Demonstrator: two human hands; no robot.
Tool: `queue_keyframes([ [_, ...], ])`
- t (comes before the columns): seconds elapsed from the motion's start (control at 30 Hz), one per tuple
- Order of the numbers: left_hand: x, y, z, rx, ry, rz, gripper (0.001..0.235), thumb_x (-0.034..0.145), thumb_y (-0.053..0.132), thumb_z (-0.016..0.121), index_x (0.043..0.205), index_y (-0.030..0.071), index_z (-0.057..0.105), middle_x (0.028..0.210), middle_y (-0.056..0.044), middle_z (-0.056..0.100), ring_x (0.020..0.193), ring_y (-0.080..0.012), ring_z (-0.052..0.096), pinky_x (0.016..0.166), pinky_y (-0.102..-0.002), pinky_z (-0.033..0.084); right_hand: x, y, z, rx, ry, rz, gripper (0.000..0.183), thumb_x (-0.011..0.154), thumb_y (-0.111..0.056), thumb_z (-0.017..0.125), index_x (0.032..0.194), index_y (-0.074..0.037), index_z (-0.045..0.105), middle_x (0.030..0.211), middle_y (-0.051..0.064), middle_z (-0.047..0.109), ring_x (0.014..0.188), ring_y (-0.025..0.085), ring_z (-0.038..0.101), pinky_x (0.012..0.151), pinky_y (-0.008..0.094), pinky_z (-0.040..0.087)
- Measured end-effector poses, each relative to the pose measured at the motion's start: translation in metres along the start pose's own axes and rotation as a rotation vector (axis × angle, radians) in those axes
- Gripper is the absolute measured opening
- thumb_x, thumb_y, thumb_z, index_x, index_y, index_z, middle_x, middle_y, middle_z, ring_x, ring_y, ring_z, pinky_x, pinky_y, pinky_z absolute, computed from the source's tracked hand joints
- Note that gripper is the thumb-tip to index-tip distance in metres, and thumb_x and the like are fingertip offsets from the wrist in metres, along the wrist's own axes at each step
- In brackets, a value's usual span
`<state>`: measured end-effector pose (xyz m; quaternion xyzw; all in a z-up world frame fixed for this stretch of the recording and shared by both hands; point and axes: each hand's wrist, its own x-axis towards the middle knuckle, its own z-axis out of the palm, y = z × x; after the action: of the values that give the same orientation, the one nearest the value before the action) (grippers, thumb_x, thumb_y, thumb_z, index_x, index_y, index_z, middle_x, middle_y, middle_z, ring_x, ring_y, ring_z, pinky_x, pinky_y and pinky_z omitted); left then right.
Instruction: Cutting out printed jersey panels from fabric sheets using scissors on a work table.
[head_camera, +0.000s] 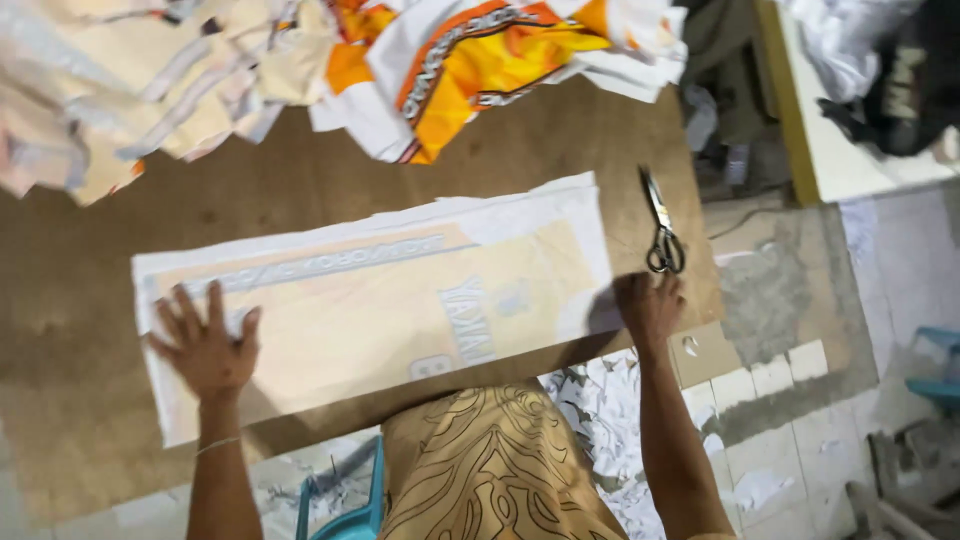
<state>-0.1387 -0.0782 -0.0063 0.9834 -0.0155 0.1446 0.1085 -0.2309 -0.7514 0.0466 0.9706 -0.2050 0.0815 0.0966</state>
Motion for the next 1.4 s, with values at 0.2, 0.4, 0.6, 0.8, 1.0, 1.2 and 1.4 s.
queue_keyframes([
  [0.2,0.022,0.004,-0.013,-0.035,0.083,0.071,0.068,0.116,0.034,0.049,0.163,-0.015,0.057,0.166,-0.039,0.031,0.146,-0.0641,0.022,0.103,-0.084,0.009,0.005,0.084,0.066,0.285,0.046,-0.013,0.047,0.092,-0.026,0.068,0.137,-0.014,0.064,0.137,0.011,0.063,0.115,0.037,0.061,0.082,0.052,0.055],
  [0.4,-0.012,0.266,0.041,-0.749,-0.31,0.175,0.026,0.1,0.01,0.056,0.119,0.012,0.073,0.12,-0.014,0.072,0.118,-0.0372,0.067,0.1,-0.043,0.051,0.022,0.07,0.072,0.407,0.156,-0.028,0.02,0.091,-0.026,0.074,0.109,-0.017,0.073,0.093,0.012,0.066,0.095,0.034,0.065,0.087,0.044,0.05],
  [0.6,-0.084,0.517,0.086,-0.491,-0.539,0.252,0.036,0.093,0.059,0.066,0.105,0.025,0.071,0.089,0.008,0.067,0.083,-0.0135,0.074,0.072,-0.033,0.062,0.06,0.063,-0.033,1.1,-0.213,0.681,0.04,0.093,-0.054,0.062,0.109,-0.018,0.066,0.113,0.006,0.062,0.107,0.03,0.064,0.098,0.049,0.049],
  [0.8,-0.096,0.56,0.093,-0.252,-0.71,0.024,0.021,0.096,0.039,0.065,0.101,0.02,0.072,0.086,-0.002,0.071,0.081,-0.0305,0.077,0.071,-0.047,0.06,0.052,0.108,0.067,0.716,-0.146,0.177,0.033,0.088,-0.037,0.08,0.114,-0.022,0.065,0.115,0.002,0.049,0.115,0.027,0.054,0.094,0.044,0.056],
  [1.0,-0.106,0.567,0.048,-0.507,-0.563,-0.389,0.024,0.097,0.032,0.063,0.106,0.016,0.078,0.09,-0.013,0.077,0.089,-0.041,0.075,0.077,-0.053,0.06,0.061,0.113,0.065,0.606,-0.118,0.069,0.03,0.091,-0.038,0.076,0.111,-0.018,0.064,0.124,0.005,0.049,0.118,0.029,0.052,0.089,0.044,0.054],
  [1.2,-0.118,0.563,0.035,-0.523,-0.408,-0.378,0.023,0.096,0.026,0.06,0.107,0.014,0.077,0.096,-0.013,0.075,0.093,-0.0375,0.074,0.082,-0.052,0.059,0.075,0.126,0.101,0.514,-0.09,-0.065,0.023,0.094,-0.04,0.071,0.104,-0.02,0.067,0.106,0.003,0.059,0.104,0.028,0.06,0.08,0.044,0.055],
  [1.4,-0.121,0.563,0.023,-0.364,-0.449,-0.036,0.035,0.103,0.041,0.059,0.124,0.018,0.073,0.132,-0.006,0.065,0.133,-0.0326,0.051,0.103,-0.054,0.049,0.076,0.137,0.102,0.458,-0.324,-0.103,0.037,0.092,-0.035,0.07,0.114,-0.011,0.051,0.101,0.018,0.066,0.091,0.038,0.072,0.08,0.051,0.06],
])
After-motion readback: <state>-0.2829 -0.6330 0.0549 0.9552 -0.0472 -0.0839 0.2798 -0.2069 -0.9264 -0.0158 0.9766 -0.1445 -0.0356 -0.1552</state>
